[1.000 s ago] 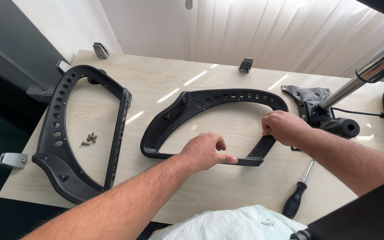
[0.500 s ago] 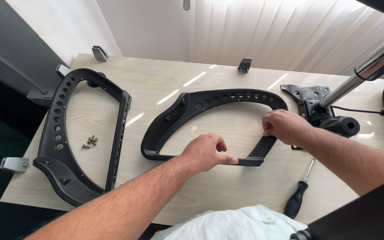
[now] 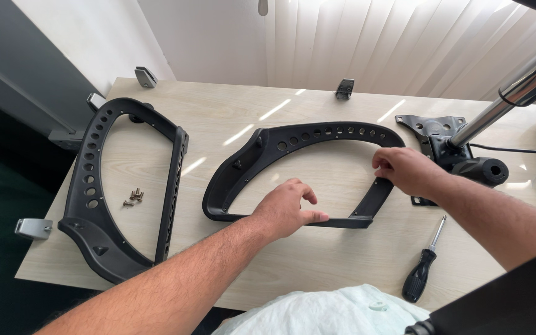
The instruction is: The person assembles a black plastic chair frame by inserting a metal tension rod into the frame's channel, then securing the rod with multiple screws using a screwdriver. The person works at a light-colored table with disassembled parts and tools visible.
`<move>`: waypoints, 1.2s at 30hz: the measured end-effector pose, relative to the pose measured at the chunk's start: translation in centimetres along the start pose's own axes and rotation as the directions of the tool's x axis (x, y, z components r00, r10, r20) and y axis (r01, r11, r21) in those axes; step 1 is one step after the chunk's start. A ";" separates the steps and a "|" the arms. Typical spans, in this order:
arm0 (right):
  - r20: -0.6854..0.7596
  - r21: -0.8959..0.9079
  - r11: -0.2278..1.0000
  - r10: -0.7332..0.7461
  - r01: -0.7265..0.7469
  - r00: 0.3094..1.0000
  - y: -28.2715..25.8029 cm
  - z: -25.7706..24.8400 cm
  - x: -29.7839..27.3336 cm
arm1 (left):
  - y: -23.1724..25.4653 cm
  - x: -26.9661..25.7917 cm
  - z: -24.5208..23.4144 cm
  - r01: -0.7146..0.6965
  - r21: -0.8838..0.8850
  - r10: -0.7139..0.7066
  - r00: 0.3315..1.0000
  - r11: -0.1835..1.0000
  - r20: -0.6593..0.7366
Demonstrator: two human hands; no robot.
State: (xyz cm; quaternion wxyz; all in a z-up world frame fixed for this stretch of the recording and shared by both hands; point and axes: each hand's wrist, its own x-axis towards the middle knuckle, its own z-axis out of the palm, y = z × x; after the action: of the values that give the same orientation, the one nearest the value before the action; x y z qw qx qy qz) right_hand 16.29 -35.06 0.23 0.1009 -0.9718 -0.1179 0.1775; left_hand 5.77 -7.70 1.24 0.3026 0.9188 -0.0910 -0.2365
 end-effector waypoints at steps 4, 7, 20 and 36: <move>0.047 -0.012 0.999 0.044 -0.044 0.998 -0.2 -0.1 -0.4 | -1.2 -0.1 -0.3 -0.025 -0.055 0.021 0.997 0.998 -0.073; 0.017 -0.112 0.992 0.053 -0.050 0.998 -1.0 0.2 -0.5 | -1.9 -0.1 -0.5 -0.042 -0.067 0.034 0.992 0.997 -0.124; -0.030 0.084 0.996 0.035 -0.033 0.999 1.3 1.1 0.9 | -4.5 -2.3 -2.2 -0.124 -0.112 0.066 0.906 0.986 -0.419; -0.205 0.332 0.943 0.058 0.013 0.977 -1.5 0.9 -3.4 | -9.8 -9.6 3.6 0.231 -0.006 -0.221 0.921 0.973 -0.320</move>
State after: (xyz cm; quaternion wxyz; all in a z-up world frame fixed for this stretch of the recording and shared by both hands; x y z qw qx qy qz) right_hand 12.57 -34.42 0.85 0.2726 -0.9556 -0.0639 0.0913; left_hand -4.07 1.27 -3.50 0.2694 0.9539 0.0618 -0.1167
